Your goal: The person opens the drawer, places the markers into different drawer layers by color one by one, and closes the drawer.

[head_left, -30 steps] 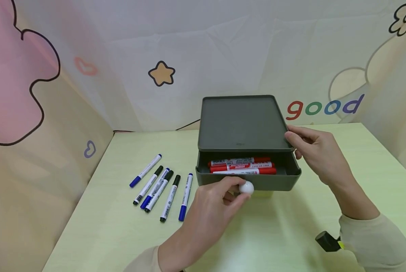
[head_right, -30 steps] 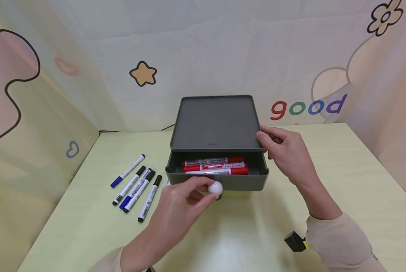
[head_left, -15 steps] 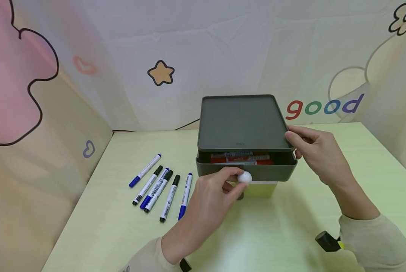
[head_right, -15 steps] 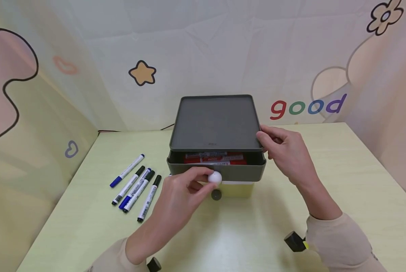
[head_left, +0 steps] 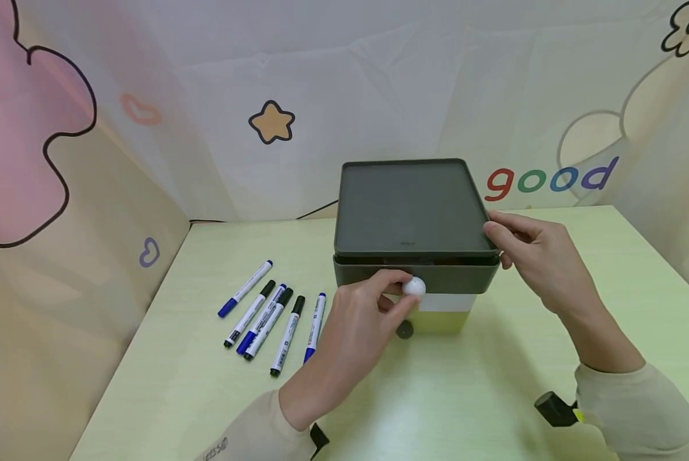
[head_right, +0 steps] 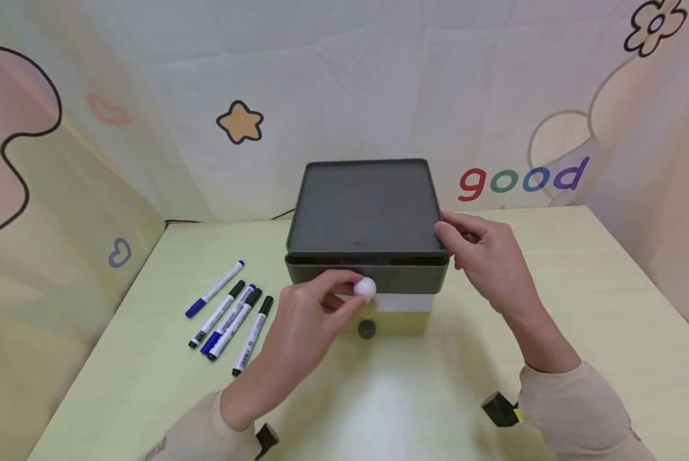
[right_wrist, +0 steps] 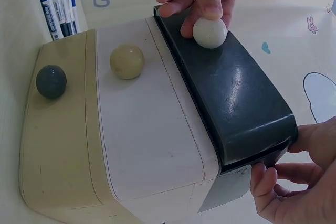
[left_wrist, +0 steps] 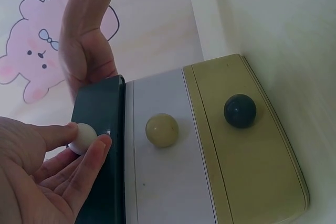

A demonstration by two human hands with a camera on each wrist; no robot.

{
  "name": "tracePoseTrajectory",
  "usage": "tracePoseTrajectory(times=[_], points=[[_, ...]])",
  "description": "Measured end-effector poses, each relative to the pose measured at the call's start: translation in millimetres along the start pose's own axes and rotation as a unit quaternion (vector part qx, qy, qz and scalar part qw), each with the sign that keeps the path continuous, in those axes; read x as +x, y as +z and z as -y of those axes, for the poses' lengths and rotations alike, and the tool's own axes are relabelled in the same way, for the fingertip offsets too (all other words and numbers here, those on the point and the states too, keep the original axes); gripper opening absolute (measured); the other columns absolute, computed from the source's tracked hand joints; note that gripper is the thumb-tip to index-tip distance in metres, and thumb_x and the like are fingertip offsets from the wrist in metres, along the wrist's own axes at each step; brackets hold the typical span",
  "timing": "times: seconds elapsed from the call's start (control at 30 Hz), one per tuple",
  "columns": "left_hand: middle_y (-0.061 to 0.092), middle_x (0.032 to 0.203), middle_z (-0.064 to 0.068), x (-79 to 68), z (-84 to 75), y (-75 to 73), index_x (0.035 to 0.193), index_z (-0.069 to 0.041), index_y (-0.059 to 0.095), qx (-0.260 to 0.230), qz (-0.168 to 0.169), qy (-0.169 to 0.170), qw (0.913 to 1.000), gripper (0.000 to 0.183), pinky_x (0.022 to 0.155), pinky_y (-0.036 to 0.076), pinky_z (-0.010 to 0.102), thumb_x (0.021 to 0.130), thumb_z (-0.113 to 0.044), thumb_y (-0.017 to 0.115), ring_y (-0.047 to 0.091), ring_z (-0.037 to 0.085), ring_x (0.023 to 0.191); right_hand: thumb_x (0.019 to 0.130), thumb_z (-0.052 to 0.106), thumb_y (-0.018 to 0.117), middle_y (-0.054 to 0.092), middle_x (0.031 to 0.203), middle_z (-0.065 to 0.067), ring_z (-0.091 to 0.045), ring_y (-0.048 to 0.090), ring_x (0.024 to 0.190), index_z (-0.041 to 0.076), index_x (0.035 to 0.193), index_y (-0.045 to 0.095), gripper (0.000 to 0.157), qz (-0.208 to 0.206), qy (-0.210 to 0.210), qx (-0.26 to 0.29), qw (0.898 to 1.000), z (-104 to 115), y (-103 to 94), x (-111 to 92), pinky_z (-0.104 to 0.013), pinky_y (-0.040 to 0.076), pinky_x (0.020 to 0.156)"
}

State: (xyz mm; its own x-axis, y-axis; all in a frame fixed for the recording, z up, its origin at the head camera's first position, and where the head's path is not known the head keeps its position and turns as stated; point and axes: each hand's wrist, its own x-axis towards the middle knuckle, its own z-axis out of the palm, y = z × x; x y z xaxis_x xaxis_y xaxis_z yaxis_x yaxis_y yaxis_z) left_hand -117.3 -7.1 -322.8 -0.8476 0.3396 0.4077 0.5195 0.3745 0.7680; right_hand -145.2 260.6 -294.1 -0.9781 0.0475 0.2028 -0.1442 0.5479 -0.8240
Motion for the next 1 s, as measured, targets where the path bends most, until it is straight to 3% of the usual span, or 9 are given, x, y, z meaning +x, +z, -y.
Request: tracePoseTrajectory(times=[1.0], points=[[0.078, 0.096, 0.001, 13.2, 11.1, 3.5, 0.112, -0.007, 0.073, 0.001, -0.018, 0.014, 0.9997, 0.022, 0.066, 0.055, 0.017, 0.093, -0.015, 0.079, 0.071, 0.005, 0.074, 0.106, 0.027, 0.059, 0.06, 0.074, 0.005, -0.011, 0.055, 0.069, 0.004, 0.146, 0.058, 0.046, -0.003, -0.001, 0.002, 1.0, 0.4, -0.1, -0.6, -0.028, 0.036, 0.061]])
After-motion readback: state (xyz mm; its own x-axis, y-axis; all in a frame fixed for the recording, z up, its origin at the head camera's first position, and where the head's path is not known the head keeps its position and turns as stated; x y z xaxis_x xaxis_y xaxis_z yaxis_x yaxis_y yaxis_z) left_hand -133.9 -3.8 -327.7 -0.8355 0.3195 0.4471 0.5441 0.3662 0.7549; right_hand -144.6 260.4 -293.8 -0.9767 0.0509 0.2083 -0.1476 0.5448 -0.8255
